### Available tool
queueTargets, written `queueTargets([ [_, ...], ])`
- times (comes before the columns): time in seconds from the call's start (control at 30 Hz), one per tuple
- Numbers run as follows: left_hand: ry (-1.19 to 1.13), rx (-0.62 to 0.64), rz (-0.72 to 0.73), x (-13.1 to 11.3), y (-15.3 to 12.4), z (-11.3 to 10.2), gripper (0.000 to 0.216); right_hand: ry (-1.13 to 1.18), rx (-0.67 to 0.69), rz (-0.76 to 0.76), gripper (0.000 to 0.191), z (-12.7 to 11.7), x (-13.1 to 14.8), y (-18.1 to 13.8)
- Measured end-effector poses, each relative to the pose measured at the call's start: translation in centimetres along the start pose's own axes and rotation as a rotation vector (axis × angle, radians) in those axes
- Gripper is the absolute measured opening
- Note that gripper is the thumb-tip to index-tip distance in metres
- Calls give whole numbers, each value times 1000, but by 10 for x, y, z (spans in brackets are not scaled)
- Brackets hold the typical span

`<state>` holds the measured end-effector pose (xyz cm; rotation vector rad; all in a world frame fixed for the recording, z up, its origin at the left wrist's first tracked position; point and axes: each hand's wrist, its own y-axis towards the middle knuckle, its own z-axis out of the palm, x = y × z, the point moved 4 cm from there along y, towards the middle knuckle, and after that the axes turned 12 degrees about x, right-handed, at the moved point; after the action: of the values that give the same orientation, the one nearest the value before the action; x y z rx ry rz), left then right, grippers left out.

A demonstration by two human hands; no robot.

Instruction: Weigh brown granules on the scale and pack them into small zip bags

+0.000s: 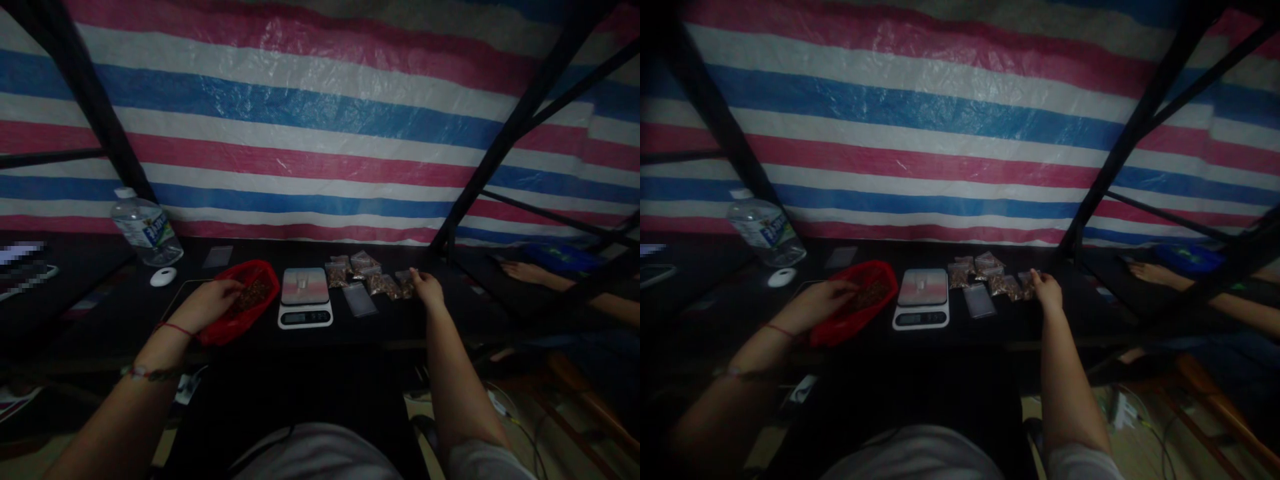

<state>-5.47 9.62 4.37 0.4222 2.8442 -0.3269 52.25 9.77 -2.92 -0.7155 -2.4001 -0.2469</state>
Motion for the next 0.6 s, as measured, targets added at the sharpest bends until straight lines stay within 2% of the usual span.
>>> queueTargets([
  [0.07, 32, 13, 3, 3, 2, 4, 41, -101, 115, 63, 62, 6, -4, -1],
  [0.1, 43, 25, 8, 4, 3, 6, 40, -136, 125, 90, 61, 7, -4, -3],
  [0.2, 41, 61, 35, 4, 7, 12, 38, -169, -14, 64, 58, -3, 9, -12],
  [0.3, 11, 65, 121, -2, 12, 20, 37, -76, -93, -224, 48, -5, 51, -29],
  [0.37, 8, 61, 177, -7, 16, 27, 38, -36, -34, -395, 41, 10, 88, -47],
  [0.43, 20, 42, 175, -10, 20, 34, 39, -7, 29, -536, 35, 33, 128, -71],
  [0.5, 39, 4, 153, -12, 22, 38, 40, 40, 190, -790, 37, 65, 169, -101],
  [0.6, 57, -40, 122, -12, 20, 36, 40, -14, 339, -921, 56, 108, 211, -134],
])
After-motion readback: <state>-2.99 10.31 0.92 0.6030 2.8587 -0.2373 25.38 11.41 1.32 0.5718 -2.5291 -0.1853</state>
